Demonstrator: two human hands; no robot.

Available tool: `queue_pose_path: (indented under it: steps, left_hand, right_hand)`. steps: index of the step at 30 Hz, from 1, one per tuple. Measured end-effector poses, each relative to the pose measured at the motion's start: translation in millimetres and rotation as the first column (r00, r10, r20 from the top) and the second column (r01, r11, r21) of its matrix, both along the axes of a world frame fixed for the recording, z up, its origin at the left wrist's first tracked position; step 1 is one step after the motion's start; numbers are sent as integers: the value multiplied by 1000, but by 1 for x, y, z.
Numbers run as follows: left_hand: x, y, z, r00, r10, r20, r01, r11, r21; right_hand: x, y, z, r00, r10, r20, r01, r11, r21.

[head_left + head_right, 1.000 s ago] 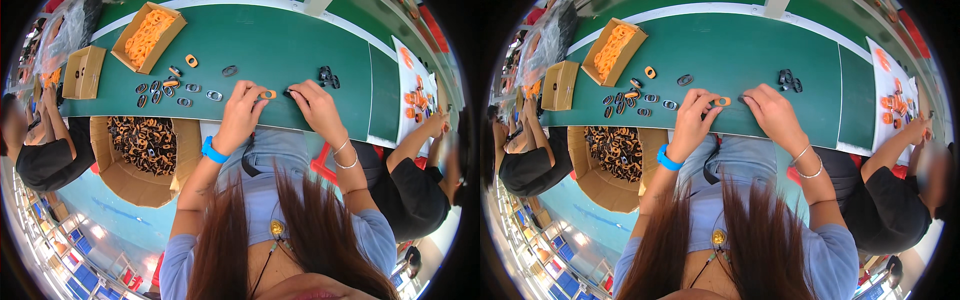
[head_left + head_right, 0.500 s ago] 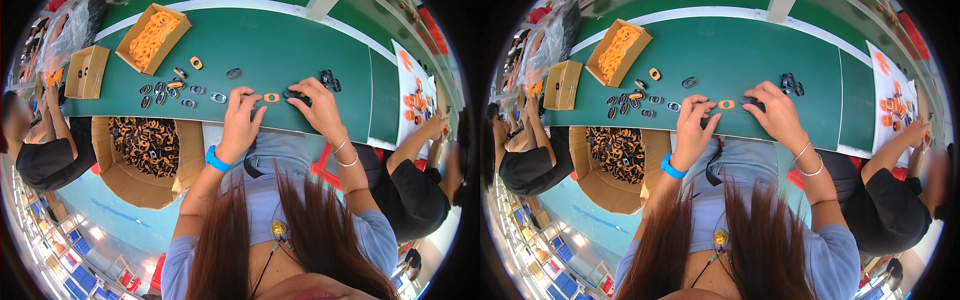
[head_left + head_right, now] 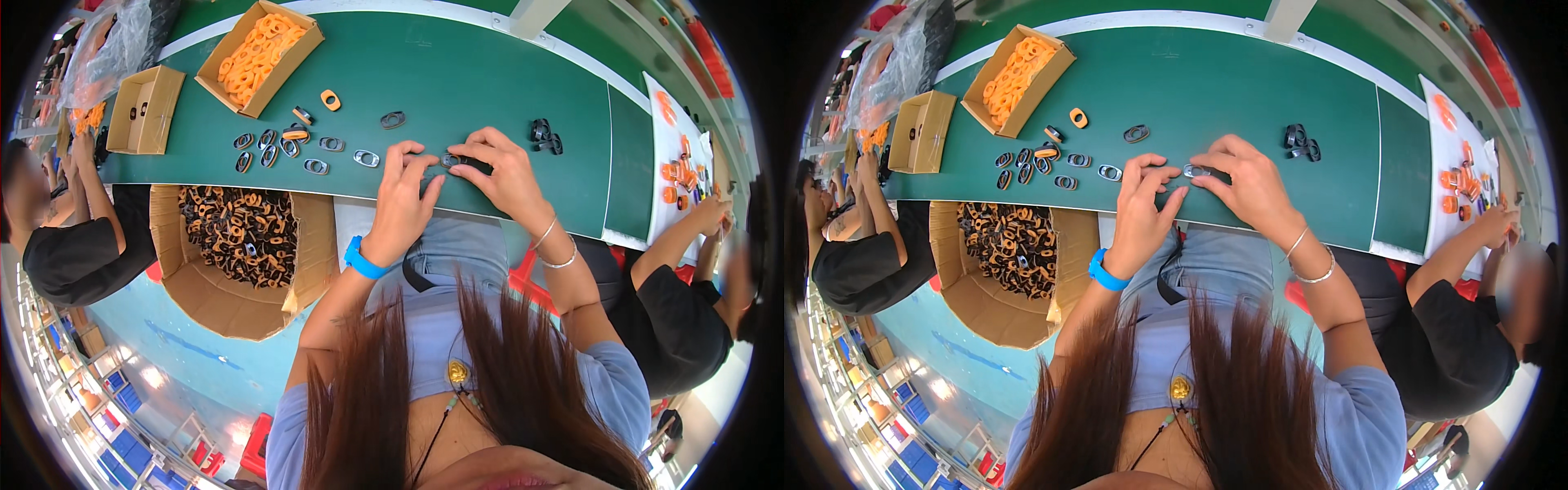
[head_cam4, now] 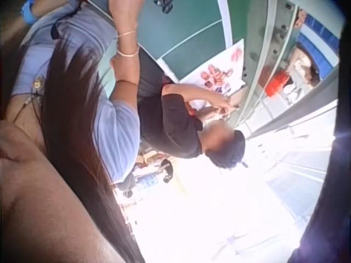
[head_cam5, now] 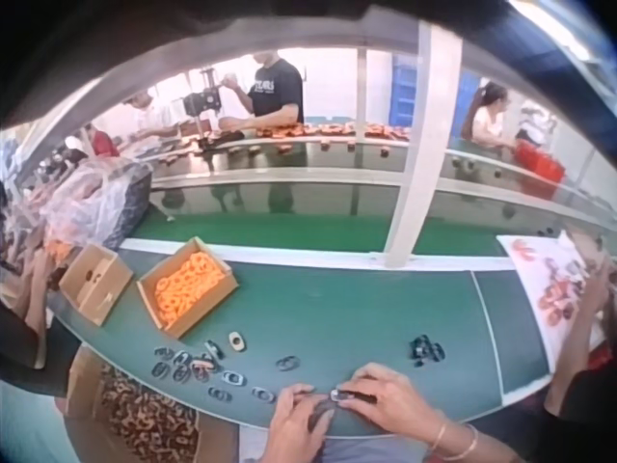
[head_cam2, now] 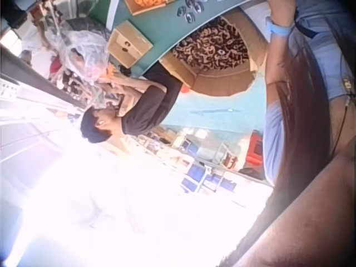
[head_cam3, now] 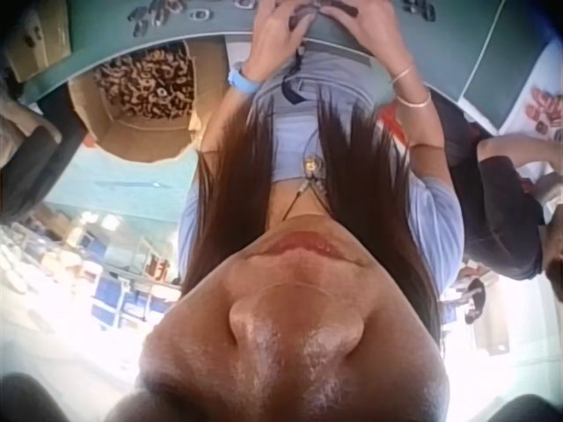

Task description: Assemble small plastic pieces on a factory production line.

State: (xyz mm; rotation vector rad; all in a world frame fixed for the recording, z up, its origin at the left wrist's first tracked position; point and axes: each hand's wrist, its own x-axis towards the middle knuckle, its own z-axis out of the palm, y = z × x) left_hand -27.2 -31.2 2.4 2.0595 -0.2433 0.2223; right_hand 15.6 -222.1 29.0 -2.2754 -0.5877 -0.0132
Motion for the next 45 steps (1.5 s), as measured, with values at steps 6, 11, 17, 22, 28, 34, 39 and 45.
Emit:
queue_pose_path:
  steps: [6, 11, 17, 22, 28, 34, 39, 45]
  left_hand:
    - [3, 2, 1, 999, 14, -50, -16, 999, -44]
    - [2, 3, -1, 999, 24, -49, -27, 998, -62]
    - [4, 2, 9, 999, 5, -33, -9, 993, -118]
    - [9, -1, 12, 999, -47, -18, 44, 992, -118]
    - [28, 61, 35, 986, 94, 140, -123, 968, 220]
    - [48, 99, 20, 977, 75, 201, -152, 904, 399]
    - [66, 102, 35, 970, 139, 200, -189, 948, 256]
    - [143, 182, 48, 925, 167, 341, -314, 840, 441]
  right_hand:
    - [-2, 1, -2, 999, -29, 21, 30, 999, -25]
    - [-1, 4, -5, 998, -49, -38, 49, 999, -23]
    - [3, -1, -16, 997, 3, 74, -4, 1000, 3]
    - [-14, 9, -19, 995, -11, 95, -9, 977, 211]
    - [-9, -2, 9, 987, -87, 137, 62, 982, 179]
    - [21, -64, 18, 881, -435, 185, 449, 892, -43]
    - [26, -78, 1, 900, -408, 153, 425, 899, -104]
    - [28, -58, 11, 922, -301, 244, 320, 947, -41]
